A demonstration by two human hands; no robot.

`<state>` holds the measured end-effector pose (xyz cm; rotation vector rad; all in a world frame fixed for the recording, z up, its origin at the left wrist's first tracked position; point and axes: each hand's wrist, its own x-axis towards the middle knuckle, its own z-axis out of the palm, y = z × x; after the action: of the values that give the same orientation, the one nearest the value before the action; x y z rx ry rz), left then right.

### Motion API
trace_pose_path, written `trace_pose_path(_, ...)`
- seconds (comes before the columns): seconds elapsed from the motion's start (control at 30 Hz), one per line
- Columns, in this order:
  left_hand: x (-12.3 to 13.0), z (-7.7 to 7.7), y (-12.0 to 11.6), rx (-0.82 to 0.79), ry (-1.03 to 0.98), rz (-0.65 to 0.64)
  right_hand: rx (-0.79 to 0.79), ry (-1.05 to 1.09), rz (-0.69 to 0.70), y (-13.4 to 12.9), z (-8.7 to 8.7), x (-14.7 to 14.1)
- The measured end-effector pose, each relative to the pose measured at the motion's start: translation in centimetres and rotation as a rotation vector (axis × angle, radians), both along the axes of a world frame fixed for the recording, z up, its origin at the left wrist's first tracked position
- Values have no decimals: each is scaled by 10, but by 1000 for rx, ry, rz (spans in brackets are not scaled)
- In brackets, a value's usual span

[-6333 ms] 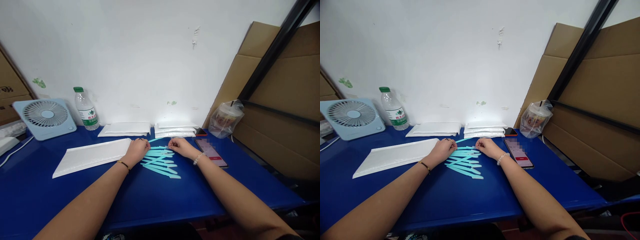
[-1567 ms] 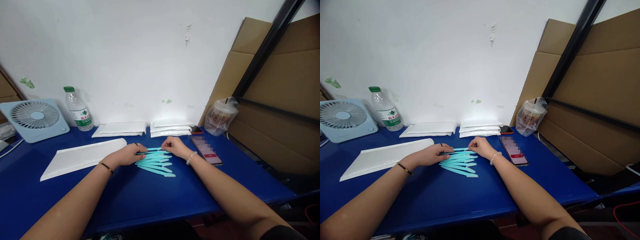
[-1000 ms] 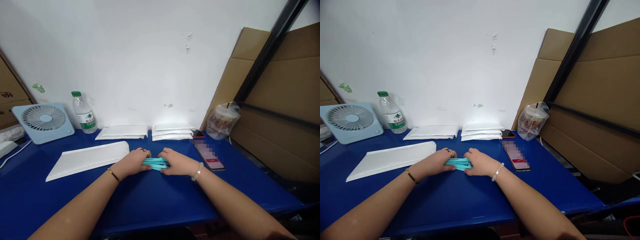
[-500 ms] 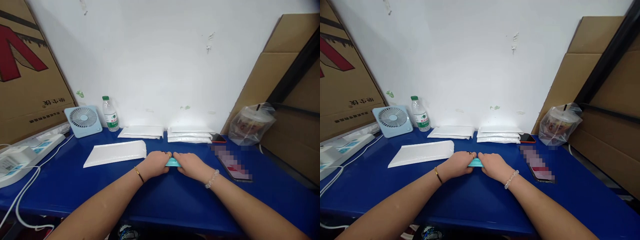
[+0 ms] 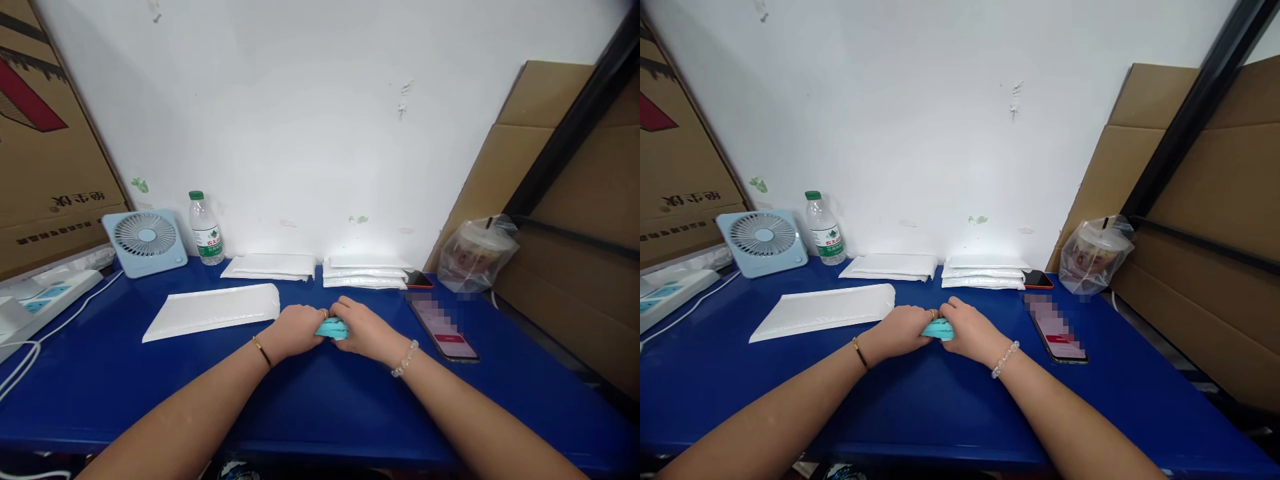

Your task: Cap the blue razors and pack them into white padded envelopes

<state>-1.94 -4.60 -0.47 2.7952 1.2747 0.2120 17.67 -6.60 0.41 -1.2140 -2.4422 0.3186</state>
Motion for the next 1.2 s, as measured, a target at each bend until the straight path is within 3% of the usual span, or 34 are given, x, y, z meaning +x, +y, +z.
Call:
trace_pose_path(0.1,3,4,-1,-204,-304,-18,-152,382,117,1,7,5)
trace_pose_path(0.2,12,6,-8,-600,-561,-114,-346,739,268,-4,11,3)
trace_pose_path(0.27,20,6,-15,-818,-585,-194,-453,804,349,-12,11,-6)
trace_pose_path(0.33,26,7,-21,-926,-554,-278,-563,829,404,-20,11,-18)
trace_pose_path(0.4,24,12,-23,-888,-531,-355,-621,916,382,-25,12,-24)
trace_pose_path(0.5,-6,26,-10,-563,-417,-349,-543,1164,223,-19,13,-18)
trace_pose_path(0.57,-42,35,7,-378,-242,-134,-483,1257,113,-8,11,-11)
trace_pose_path(0.67,-97,38,33,-238,36,346,-541,1197,12,8,-1,-5)
trace_pose_path(0.77,-127,32,48,-334,179,488,-594,1180,-15,13,-12,-8)
trace_pose_path(0.9,-124,33,47,-322,76,424,-607,1199,20,9,-10,-9)
trace_pose_path(1.0,-109,51,33,-330,-178,242,-585,1217,28,5,8,-4)
trace_pose_path(1.1,-96,73,16,-442,-585,2,-468,1219,44,4,42,-1)
trace_pose_path(1.2,-86,82,6,-577,-1076,-150,-274,1225,101,3,89,-8)
